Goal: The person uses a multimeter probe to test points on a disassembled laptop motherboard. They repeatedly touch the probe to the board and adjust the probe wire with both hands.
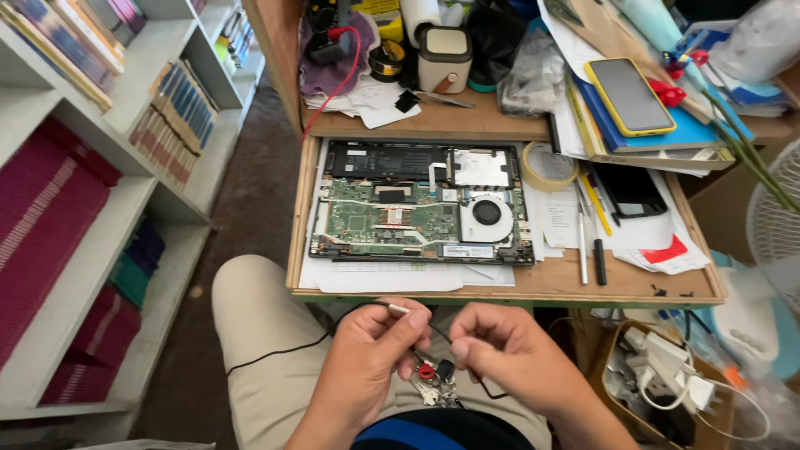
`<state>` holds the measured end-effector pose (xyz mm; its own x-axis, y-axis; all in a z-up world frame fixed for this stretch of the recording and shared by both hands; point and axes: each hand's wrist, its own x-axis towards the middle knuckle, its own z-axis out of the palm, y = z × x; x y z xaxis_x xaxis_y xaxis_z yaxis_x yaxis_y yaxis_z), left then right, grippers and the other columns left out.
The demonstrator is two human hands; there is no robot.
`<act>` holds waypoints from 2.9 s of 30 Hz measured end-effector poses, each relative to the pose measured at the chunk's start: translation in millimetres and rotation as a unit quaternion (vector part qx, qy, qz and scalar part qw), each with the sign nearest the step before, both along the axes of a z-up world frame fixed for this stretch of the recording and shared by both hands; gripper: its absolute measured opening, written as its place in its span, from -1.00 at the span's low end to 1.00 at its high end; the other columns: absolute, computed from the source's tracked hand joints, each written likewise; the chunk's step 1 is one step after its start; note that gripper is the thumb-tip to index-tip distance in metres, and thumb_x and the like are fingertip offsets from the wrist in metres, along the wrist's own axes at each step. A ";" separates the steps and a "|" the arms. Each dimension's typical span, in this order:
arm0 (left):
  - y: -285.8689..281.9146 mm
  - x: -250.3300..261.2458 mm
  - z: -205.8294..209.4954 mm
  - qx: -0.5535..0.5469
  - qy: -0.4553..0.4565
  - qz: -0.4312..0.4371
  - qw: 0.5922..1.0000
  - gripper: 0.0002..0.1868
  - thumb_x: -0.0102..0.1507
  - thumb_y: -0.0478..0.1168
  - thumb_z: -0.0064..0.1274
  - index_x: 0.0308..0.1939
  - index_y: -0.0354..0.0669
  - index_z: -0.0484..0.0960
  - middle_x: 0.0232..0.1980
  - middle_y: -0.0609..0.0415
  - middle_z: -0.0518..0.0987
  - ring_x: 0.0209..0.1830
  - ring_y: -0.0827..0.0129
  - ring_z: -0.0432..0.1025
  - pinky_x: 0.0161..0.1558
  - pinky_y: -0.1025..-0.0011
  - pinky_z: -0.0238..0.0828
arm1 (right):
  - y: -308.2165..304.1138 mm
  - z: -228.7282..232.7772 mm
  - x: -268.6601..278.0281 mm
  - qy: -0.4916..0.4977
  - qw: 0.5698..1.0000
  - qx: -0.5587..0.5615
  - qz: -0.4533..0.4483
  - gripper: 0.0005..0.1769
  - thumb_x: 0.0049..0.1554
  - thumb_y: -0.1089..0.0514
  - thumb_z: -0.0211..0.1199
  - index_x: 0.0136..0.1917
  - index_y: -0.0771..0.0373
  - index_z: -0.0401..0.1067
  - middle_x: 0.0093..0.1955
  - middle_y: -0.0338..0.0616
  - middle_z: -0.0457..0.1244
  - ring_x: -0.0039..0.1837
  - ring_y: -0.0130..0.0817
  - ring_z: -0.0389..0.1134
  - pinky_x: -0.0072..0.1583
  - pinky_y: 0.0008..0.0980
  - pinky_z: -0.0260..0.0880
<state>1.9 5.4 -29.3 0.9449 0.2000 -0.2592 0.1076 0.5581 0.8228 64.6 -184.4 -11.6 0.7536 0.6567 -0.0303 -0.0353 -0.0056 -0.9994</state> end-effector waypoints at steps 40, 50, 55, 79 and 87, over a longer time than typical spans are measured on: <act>7.6 -3.0 39.9 0.391 -0.109 -0.024 0.913 -0.80 0.25 -0.14 0.24 -0.45 -0.07 0.70 -0.40 0.24 0.66 -0.34 0.57 0.51 -0.19 0.52 0.46 | 15.2 19.5 0.9 -0.204 0.974 -0.068 -0.063 -0.91 0.09 0.22 0.38 -0.19 0.19 0.70 -0.29 -0.34 0.46 -0.22 -0.59 0.39 -0.15 -0.55 0.35; 26.2 12.0 43.1 0.541 -0.142 -0.145 0.816 -0.80 0.19 -0.08 0.24 -0.51 -0.01 0.68 -0.36 0.34 0.72 -0.35 0.62 0.59 -0.23 0.53 0.49 | 14.5 33.4 1.6 -0.232 0.965 -0.117 -0.036 -0.83 0.05 0.19 0.40 -0.38 0.13 0.63 -0.48 -0.50 0.25 -0.32 -0.72 0.19 -0.28 -0.53 0.20; 26.1 20.4 34.2 0.543 -0.138 -0.162 0.812 -0.82 0.17 -0.03 0.26 -0.46 0.05 0.76 -0.32 0.34 0.75 -0.30 0.63 0.64 -0.18 0.56 0.52 | 9.2 34.1 2.8 -0.126 0.978 -0.164 -0.028 -0.81 0.10 0.20 0.41 -0.36 0.18 0.65 -0.48 -0.49 0.22 -0.31 -0.69 0.13 -0.26 -0.51 0.11; 20.8 15.3 39.9 0.520 -0.160 -0.101 0.833 -0.86 0.18 -0.10 0.24 -0.44 0.01 0.71 -0.36 0.32 0.72 -0.38 0.58 0.58 -0.30 0.51 0.47 | 16.1 17.2 0.5 -0.092 0.992 -0.072 -0.057 -0.78 0.14 0.20 0.40 -0.32 0.27 0.66 -0.43 -0.34 0.34 -0.33 -0.62 0.23 -0.29 -0.52 0.19; 16.6 9.2 51.6 0.500 -0.131 -0.103 0.850 -0.89 0.18 -0.14 0.22 -0.43 0.01 0.75 -0.37 0.31 0.72 -0.39 0.60 0.59 -0.31 0.54 0.50 | 14.6 21.4 2.1 -0.039 0.999 -0.027 -0.012 -0.76 0.17 0.27 0.39 -0.34 0.34 0.61 -0.40 -0.22 0.40 -0.31 -0.57 0.31 -0.23 -0.53 0.31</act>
<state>11.1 22.0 22.3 0.9857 0.0205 0.1671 -0.1408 -0.4431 0.8853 66.7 -169.8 9.8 0.7700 0.6380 -0.0064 0.0417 -0.0604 -0.9973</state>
